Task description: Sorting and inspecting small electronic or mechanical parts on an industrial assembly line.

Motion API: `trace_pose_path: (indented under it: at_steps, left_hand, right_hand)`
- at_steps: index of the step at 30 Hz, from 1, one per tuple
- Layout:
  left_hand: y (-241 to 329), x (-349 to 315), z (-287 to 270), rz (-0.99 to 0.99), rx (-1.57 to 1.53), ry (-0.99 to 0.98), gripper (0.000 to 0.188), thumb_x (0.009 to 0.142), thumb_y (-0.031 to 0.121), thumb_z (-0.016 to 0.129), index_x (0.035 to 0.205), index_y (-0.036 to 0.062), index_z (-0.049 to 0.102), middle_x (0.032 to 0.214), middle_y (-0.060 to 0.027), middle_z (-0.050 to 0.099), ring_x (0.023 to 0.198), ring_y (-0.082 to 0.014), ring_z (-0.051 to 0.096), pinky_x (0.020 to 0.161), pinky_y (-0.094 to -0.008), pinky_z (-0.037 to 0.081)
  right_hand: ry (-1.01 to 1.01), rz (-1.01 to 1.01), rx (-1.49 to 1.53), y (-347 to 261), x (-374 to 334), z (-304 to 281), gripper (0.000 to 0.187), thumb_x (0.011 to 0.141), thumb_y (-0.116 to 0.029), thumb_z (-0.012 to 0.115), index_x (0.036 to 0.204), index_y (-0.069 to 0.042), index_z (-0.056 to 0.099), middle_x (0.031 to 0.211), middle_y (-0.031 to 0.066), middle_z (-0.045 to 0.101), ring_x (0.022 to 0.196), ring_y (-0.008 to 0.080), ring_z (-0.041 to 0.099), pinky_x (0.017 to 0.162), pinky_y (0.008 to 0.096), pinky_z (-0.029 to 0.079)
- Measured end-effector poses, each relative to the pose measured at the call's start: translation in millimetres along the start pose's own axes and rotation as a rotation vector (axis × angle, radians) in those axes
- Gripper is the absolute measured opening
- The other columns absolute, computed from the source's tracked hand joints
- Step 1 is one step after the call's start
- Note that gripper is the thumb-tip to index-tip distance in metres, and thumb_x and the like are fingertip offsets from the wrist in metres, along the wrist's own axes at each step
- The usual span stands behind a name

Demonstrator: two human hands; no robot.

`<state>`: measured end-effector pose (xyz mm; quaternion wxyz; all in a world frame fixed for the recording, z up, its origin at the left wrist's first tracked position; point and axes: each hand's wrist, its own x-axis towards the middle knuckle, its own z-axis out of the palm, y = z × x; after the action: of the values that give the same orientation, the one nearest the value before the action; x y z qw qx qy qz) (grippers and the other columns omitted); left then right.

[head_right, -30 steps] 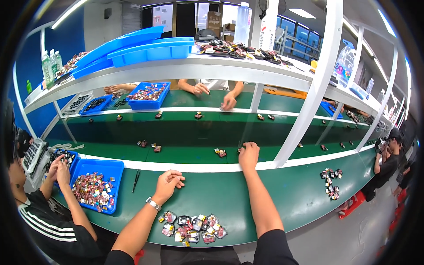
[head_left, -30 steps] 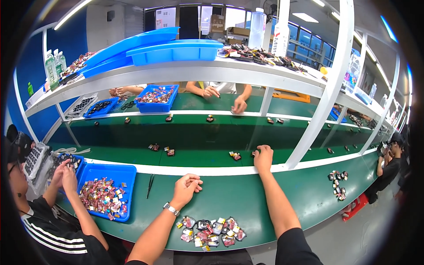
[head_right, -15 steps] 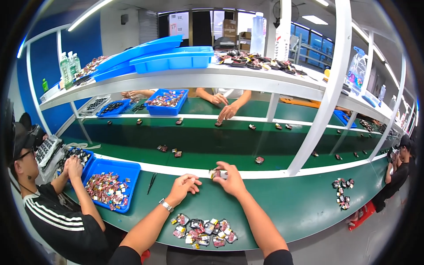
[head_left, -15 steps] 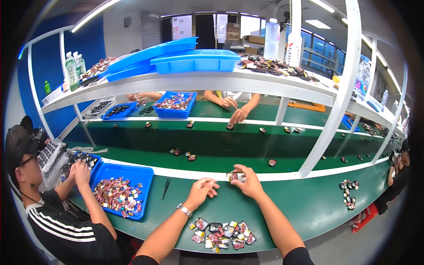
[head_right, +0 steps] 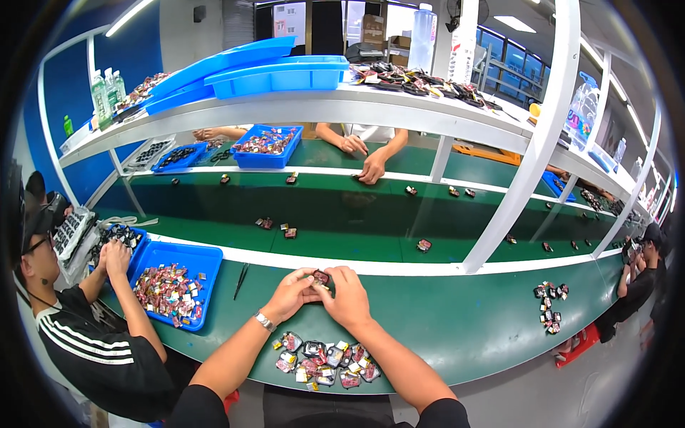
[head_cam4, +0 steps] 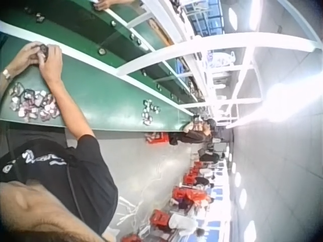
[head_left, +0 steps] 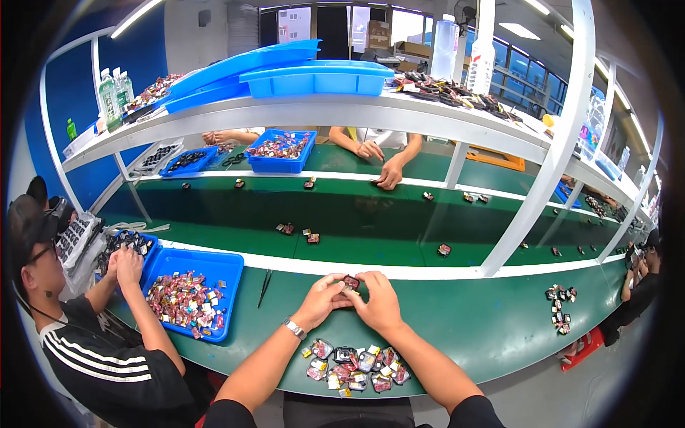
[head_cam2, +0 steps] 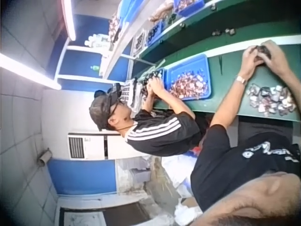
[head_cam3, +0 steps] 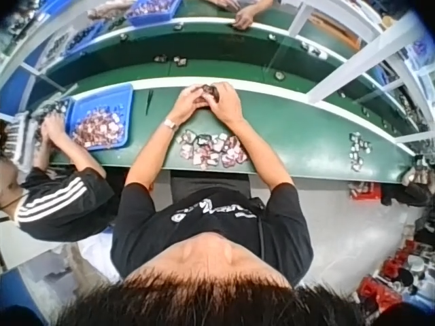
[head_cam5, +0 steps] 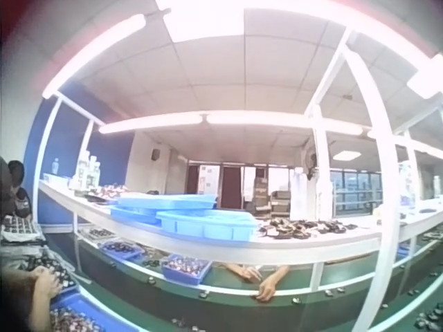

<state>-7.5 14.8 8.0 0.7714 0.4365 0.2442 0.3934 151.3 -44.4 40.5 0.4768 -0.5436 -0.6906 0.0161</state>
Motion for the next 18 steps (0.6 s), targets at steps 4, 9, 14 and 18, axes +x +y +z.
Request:
trace_pose_path:
  at_steps: [4, 9, 14, 18]
  left_hand:
    - [-1.3, -4.5, 3.0, -0.071, -0.045, -0.053, 0.027, 0.099, 0.013, 0.047, 0.123, 0.0013, 0.049, 0.116, -0.0131, 0.059, 0.103, -0.0230, 0.064, 0.096, -0.0394, 0.052]
    - [3.6, -6.9, 11.2, -0.032, 0.077, -0.071, 0.032, 0.097, 0.009, 0.052, 0.128, 0.0010, 0.048, 0.117, -0.0109, 0.059, 0.105, -0.0206, 0.062, 0.096, -0.0383, 0.052]
    - [2.1, -7.2, 7.2, -0.048, -0.012, -0.086, 0.035, 0.096, 0.008, 0.056, 0.130, -0.0002, 0.049, 0.119, -0.0103, 0.058, 0.108, -0.0198, 0.061, 0.096, -0.0358, 0.053]
    - [-0.5, -5.1, 2.7, -0.053, -0.134, -0.076, 0.037, 0.093, 0.005, 0.060, 0.128, 0.0000, 0.049, 0.116, -0.0100, 0.060, 0.106, -0.0201, 0.062, 0.095, -0.0369, 0.054]
  right_hand:
    - [-0.027, -0.023, -0.101, 5.9, -2.0, 3.4, 0.025, 0.078, -0.018, 0.072, 0.096, -0.005, 0.062, 0.094, 0.0097, 0.060, 0.090, 0.0273, 0.062, 0.073, 0.0387, 0.053]
    - [-0.058, -0.116, -0.129, 12.9, -6.5, -6.4, 0.020, 0.080, -0.015, 0.070, 0.098, -0.006, 0.066, 0.094, 0.0090, 0.063, 0.085, 0.0268, 0.064, 0.071, 0.0375, 0.055]
    - [-0.052, -0.250, -0.113, 20.4, -2.6, -10.2, 0.021, 0.080, -0.012, 0.070, 0.101, -0.007, 0.068, 0.098, 0.0083, 0.066, 0.085, 0.0254, 0.065, 0.070, 0.0358, 0.056]
    - [0.010, -0.362, -0.152, 14.1, 1.3, -12.5, 0.017, 0.078, -0.009, 0.070, 0.094, -0.006, 0.068, 0.094, 0.0069, 0.065, 0.081, 0.0232, 0.064, 0.067, 0.0348, 0.055]
